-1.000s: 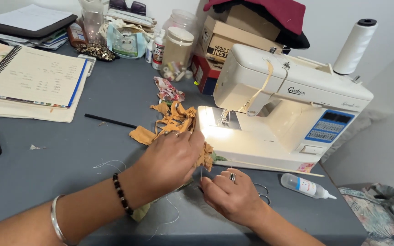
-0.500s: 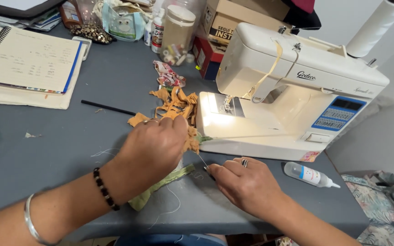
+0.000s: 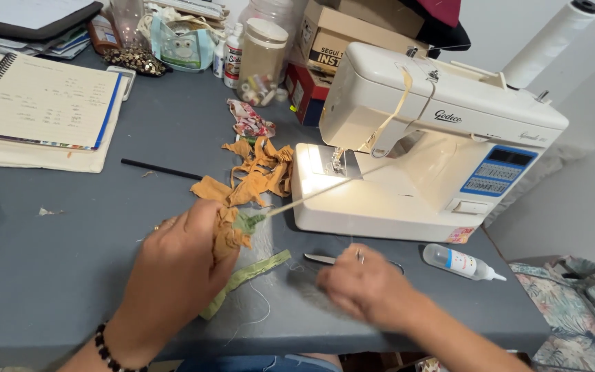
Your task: The person is hand-crafting a flower using brown and green fabric scraps, glue, and a wooden stick at a workspace.
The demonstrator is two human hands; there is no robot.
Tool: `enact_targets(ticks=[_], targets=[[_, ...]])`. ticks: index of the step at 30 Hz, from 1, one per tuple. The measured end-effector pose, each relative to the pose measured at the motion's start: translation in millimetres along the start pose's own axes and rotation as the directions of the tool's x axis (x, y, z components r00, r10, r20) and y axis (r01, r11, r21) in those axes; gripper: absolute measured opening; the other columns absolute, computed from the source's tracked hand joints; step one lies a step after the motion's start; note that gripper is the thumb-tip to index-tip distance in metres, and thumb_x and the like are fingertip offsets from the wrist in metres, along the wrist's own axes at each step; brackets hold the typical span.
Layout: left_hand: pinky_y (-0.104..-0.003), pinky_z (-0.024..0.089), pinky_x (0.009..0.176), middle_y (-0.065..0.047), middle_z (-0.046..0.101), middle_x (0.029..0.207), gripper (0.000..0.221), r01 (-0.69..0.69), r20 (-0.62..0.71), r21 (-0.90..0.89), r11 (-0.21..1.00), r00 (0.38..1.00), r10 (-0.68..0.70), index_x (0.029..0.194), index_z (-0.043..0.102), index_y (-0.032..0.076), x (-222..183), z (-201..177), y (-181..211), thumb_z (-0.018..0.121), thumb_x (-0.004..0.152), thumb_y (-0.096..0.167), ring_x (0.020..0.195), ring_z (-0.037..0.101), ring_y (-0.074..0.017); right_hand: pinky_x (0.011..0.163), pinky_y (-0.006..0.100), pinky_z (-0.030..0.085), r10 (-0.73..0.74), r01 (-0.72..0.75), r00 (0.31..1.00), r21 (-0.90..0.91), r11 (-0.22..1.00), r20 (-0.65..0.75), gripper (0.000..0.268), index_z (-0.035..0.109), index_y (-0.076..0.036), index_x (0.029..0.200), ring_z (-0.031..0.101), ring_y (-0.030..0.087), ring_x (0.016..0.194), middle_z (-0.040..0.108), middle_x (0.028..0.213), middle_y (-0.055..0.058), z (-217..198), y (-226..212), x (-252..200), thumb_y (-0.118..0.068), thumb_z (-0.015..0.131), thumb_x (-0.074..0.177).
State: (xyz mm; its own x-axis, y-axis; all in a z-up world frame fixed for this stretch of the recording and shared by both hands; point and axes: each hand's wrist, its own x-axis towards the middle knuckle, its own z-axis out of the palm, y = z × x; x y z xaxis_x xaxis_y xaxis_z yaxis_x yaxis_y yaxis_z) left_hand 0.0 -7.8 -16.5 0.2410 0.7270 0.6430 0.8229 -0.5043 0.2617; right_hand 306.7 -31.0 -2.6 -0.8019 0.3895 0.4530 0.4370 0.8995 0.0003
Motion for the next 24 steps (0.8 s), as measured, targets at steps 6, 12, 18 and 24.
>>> enact_targets(ticks=[6,12,18,24], targets=[[-0.050,0.050,0.070,-0.004,0.065,0.079,0.024,0.087,0.281,-0.168,0.982,0.959,-0.036,0.095,0.051,0.019,-13,-9,16,0.066,0.082,0.031,0.079,0.066,-0.0348,0.048,0.040,0.032,0.073,-0.076,0.996,-0.071,0.995,-0.043,0.012,0.070,-0.008,0.101,0.042,0.022,0.055,0.043,0.074,0.006,2,-72,-35,-0.019,0.064,0.102],[-0.044,0.052,0.059,-0.002,0.063,0.071,0.020,-0.170,0.342,0.000,0.985,0.926,0.160,0.084,0.048,0.019,-16,-14,36,0.066,0.084,0.027,0.066,0.065,-0.0294,0.038,0.036,0.056,0.151,0.093,0.954,-0.735,0.672,0.258,0.044,0.067,-0.020,0.129,0.057,0.014,0.056,0.067,0.107,-0.001,-40,-137,-28,-0.035,0.075,0.089],[-0.034,0.047,0.049,0.007,0.055,0.062,0.020,-0.195,0.136,0.386,0.902,0.979,0.153,0.078,0.046,0.026,-21,-43,36,0.057,0.086,0.013,0.056,0.063,-0.0165,0.059,0.041,0.056,0.218,-0.027,0.913,-0.483,0.875,0.344,0.038,0.061,-0.012,0.135,0.068,0.026,0.072,0.062,0.090,0.006,-92,-100,-25,-0.033,0.053,0.103],[-0.032,0.042,0.050,0.006,0.052,0.060,0.029,-0.275,0.196,0.553,0.787,0.960,0.198,0.074,0.047,0.026,-28,-42,35,0.059,0.101,0.025,0.052,0.057,-0.0145,0.055,0.037,0.057,0.068,0.118,0.928,-0.461,0.879,0.366,0.049,0.064,-0.006,0.130,0.066,0.020,0.074,0.069,0.090,0.004,-120,-84,7,-0.006,0.077,0.083]])
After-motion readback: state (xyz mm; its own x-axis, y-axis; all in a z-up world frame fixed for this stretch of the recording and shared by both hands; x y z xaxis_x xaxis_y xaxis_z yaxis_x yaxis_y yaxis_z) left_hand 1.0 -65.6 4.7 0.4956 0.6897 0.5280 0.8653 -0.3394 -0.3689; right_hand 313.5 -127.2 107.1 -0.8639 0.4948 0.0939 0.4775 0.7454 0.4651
